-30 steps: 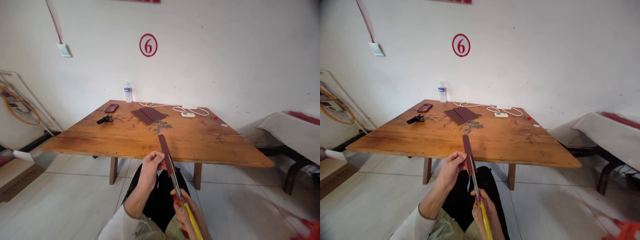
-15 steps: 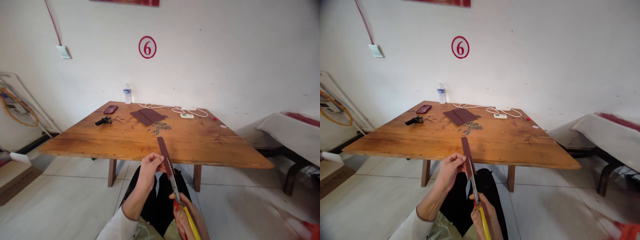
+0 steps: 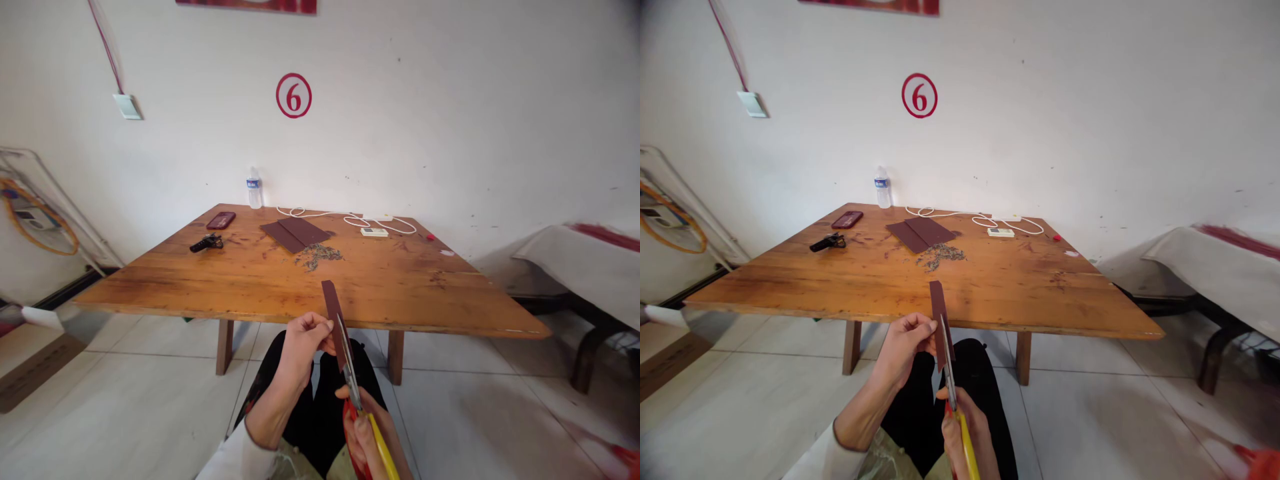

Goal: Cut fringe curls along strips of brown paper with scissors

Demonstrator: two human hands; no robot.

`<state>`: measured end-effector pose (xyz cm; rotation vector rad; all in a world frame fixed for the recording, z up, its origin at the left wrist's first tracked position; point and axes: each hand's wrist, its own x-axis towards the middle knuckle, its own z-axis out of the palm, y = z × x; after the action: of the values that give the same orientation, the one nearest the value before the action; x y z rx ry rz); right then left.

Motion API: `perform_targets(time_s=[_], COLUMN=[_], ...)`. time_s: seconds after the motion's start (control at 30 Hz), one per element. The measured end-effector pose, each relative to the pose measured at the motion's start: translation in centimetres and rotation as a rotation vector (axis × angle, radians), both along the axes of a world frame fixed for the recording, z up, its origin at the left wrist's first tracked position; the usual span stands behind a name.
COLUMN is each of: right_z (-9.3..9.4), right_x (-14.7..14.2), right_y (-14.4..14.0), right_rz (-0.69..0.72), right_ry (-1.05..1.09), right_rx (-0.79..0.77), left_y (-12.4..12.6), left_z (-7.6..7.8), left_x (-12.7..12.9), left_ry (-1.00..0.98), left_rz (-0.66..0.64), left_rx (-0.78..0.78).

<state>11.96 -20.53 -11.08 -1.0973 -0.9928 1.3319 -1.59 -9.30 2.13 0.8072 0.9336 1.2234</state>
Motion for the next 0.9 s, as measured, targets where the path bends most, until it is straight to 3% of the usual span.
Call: perform_targets(time_s=[0.17,0.43,0.7,0.9], right_z=[-0.2,1.2,0.4,1.7], right_x=[-0.7,-0.5,-0.4,-0.2], right_y=[-0.2,-0.6,-0.1,0.0], right_rz=[-0.047,-0.089,-0.069,-0.086], right_ry=[0.066,-0.036,0.092,0.11], right_rx=[-0.088,-0.054,-0.074,-0.158], left_y=[0.1,-0.3,-0.8,-0.8], left_z=[-0.2,0.0,-0.7,-0.6], left_x=[0.1,0.4,1.0,0.8], left_ry=[-0.01,-0.012,0.003,0.009], left_rz=[0.008,-0.012,-0.036,-0.058], left_rx=[-0.015,-0.044,-0.053,-0.061])
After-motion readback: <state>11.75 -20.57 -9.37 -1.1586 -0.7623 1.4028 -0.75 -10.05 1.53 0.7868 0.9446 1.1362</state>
